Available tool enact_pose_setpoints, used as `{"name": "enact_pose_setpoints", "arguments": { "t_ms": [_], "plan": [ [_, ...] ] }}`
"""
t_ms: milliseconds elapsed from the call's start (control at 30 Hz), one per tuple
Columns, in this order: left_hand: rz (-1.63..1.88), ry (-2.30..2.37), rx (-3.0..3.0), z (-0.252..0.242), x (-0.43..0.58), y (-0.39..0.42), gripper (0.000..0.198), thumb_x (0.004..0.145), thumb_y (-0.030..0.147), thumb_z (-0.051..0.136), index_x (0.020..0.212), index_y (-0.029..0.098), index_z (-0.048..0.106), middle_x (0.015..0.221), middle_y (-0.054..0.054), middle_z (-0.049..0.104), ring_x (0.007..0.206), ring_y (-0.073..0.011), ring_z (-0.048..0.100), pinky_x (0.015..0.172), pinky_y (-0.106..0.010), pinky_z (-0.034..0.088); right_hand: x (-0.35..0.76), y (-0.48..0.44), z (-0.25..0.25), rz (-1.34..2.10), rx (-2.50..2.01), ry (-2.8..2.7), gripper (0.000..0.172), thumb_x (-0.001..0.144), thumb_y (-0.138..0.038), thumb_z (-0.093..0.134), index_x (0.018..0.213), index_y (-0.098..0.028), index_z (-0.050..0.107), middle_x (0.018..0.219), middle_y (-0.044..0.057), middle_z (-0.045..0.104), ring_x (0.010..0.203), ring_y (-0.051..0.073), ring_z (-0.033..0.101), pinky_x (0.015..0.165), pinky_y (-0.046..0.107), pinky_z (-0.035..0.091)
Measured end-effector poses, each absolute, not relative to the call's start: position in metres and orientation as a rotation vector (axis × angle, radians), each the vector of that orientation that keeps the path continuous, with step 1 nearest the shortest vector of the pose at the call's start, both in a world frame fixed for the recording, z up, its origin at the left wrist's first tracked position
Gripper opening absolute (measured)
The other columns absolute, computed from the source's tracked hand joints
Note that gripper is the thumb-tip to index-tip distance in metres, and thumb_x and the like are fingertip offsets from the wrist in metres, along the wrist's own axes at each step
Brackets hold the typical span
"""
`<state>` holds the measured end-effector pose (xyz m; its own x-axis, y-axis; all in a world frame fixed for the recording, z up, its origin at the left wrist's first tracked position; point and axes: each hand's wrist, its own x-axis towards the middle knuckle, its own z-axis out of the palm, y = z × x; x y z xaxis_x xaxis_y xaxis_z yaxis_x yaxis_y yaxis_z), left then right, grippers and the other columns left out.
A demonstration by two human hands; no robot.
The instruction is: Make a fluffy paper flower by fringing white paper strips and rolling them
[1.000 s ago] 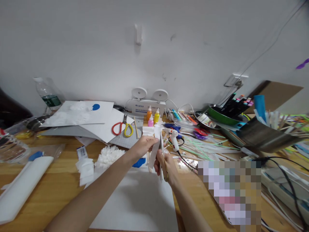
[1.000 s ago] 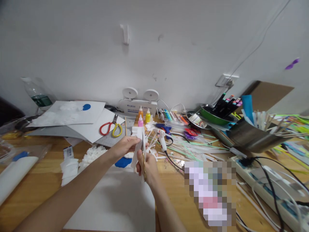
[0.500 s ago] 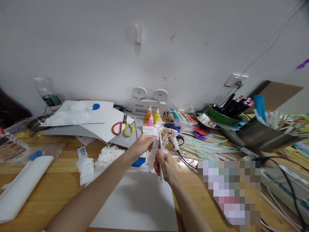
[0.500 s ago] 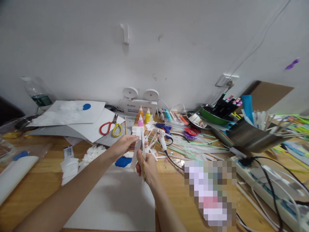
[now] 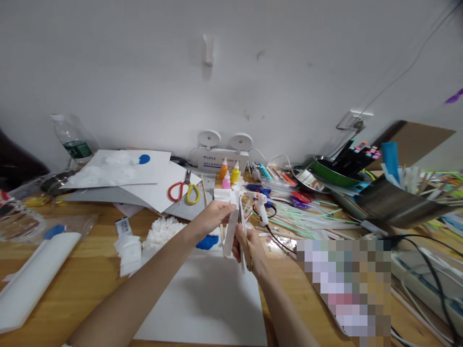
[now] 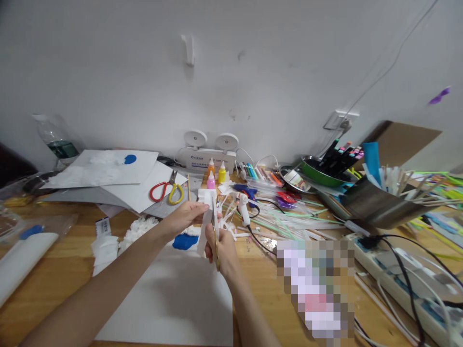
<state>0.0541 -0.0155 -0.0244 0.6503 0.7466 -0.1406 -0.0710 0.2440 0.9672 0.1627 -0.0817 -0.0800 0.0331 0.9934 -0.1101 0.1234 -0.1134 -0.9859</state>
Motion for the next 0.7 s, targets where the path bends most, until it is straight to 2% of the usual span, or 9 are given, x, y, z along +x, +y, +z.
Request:
{"name": "enact_pose_setpoints", "arguments": {
  "t_ms": [200,333,700],
  "plan": [
    [0.625,0.688,1.217,-0.0244,0.0552,-0.0156,0.032,0.068,0.039,0.057,0.073,0.008,0.065,0.062,-0.006,0.065,0.06,-0.0137,0.059,0.067,-0.026,0.043,0.1617,-0.0819,-0.0792,1.134,-1.438,-1.24,0.063,0.072,-0.067,0.027,0.035,-0.017,0.037,0.027,-0.001,0.038,0.024,0.005,0.034,0.029,0.018,0.023],
    [0.723,0.702,1.156,-0.0273,0.057,-0.0139,0.034,0.068,0.04,0.058,0.079,0.008,0.063,0.065,-0.006,0.065,0.059,-0.0121,0.058,0.065,-0.025,0.044,0.1611,-0.0821,-0.0791,1.118,-1.428,-1.252,0.062,0.072,-0.066,0.029,0.033,-0.018,0.036,0.026,-0.002,0.037,0.023,0.005,0.032,0.028,0.018,0.023],
    [0.762,0.67,1.064,-0.0267,0.0561,-0.0152,0.037,0.071,0.041,0.054,0.087,0.008,0.062,0.073,-0.01,0.066,0.072,-0.0169,0.062,0.066,-0.027,0.047,0.1614,-0.0804,-0.0857,1.148,-1.421,-1.265,0.063,0.071,-0.065,0.034,0.03,-0.018,0.035,0.023,-0.002,0.035,0.019,0.004,0.028,0.024,0.017,0.018]
  ]
}}
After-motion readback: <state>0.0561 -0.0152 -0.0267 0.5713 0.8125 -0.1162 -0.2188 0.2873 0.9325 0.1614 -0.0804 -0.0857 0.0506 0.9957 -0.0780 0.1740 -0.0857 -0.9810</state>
